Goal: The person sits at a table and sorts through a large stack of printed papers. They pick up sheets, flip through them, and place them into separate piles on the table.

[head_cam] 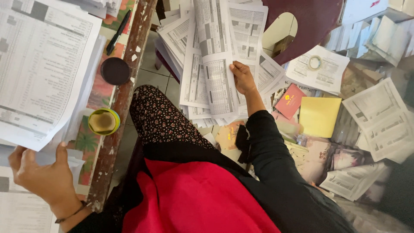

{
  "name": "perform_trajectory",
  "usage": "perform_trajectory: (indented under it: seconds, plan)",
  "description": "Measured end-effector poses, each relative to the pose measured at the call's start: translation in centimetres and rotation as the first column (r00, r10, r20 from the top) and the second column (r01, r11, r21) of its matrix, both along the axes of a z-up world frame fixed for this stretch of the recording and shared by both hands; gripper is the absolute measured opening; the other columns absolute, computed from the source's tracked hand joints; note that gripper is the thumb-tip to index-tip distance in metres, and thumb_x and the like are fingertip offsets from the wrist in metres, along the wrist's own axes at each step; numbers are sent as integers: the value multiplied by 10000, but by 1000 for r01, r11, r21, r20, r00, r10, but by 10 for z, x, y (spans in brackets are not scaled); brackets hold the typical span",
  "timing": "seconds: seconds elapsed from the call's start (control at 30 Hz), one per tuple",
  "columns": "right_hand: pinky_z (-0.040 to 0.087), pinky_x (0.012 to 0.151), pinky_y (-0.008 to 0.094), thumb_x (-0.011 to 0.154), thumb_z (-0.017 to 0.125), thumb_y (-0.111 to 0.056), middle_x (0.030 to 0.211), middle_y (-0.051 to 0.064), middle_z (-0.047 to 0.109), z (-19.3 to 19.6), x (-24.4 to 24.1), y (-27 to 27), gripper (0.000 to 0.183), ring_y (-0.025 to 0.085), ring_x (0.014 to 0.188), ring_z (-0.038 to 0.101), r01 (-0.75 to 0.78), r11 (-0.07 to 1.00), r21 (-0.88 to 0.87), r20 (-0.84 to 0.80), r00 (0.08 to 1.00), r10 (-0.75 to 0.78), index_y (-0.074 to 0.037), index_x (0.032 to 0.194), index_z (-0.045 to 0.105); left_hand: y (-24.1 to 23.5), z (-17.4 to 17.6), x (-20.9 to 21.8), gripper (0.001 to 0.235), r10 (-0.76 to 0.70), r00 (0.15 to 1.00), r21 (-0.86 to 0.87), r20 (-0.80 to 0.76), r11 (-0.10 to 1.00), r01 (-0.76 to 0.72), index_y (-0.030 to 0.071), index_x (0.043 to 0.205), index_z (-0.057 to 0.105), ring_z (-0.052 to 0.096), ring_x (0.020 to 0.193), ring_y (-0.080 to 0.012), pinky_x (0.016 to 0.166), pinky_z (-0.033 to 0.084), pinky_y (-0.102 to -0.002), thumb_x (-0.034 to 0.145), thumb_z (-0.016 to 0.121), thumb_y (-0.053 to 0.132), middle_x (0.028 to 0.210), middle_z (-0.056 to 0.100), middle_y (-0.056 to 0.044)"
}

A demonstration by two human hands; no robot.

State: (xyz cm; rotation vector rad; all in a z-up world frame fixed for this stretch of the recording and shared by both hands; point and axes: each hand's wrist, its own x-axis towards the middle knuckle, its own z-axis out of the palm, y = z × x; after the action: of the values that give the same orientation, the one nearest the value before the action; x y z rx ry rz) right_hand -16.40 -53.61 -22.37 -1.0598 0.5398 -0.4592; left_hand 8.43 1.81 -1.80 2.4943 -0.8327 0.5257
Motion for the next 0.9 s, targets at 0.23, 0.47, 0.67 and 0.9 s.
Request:
perform_trajectory:
  seconds: [0.23, 0.47, 0.67, 0.9]
  plan:
    - [604, 947, 305, 1019, 693, -206, 1081, 33, 724, -11, -1, -2, 159, 171, 1035, 692, 14, 999, 35, 7, 1000, -14, -57, 1048, 741, -1, 2, -2, 393, 11, 1000, 11, -21, 1000, -11, -217, 1064, 717, 679, 1160, -483, 894, 583, -606, 929, 1069, -106, 1311, 671, -352]
    - [587, 910, 291, 1009, 703, -209, 967, -4, 712, -15, -2, -2, 143, 143, 945, 671, 54, 997, 49, -41, 998, -52, -79, 959, 735, 3, -2, 1, 382, 7, 1000, 33, 7, 999, -8, -224, 1104, 758, 695, 1170, -480, 894, 589, -606, 922, 1066, -92, 1318, 680, -351]
    - [627, 943, 333, 999, 711, -233, 1084, 60, 752, -16, -1, -2, 199, 201, 1031, 714, 35, 997, 69, -33, 999, -32, -45, 1054, 744, 2, -2, 0, 393, 32, 999, 42, -2, 999, -32, -218, 1069, 748, 696, 1162, -479, 881, 586, -615, 920, 1080, -69, 1327, 686, -349]
    - [633, 927, 326, 986, 723, -240, 1094, 65, 763, -10, 3, 1, 218, 197, 1022, 725, 47, 994, 97, -64, 997, -41, -47, 1083, 751, -3, 4, -3, 400, 5, 1000, 31, -2, 1000, -5, -239, 1162, 779, 687, 1177, -487, 903, 591, -612, 898, 1052, -116, 1328, 667, -355]
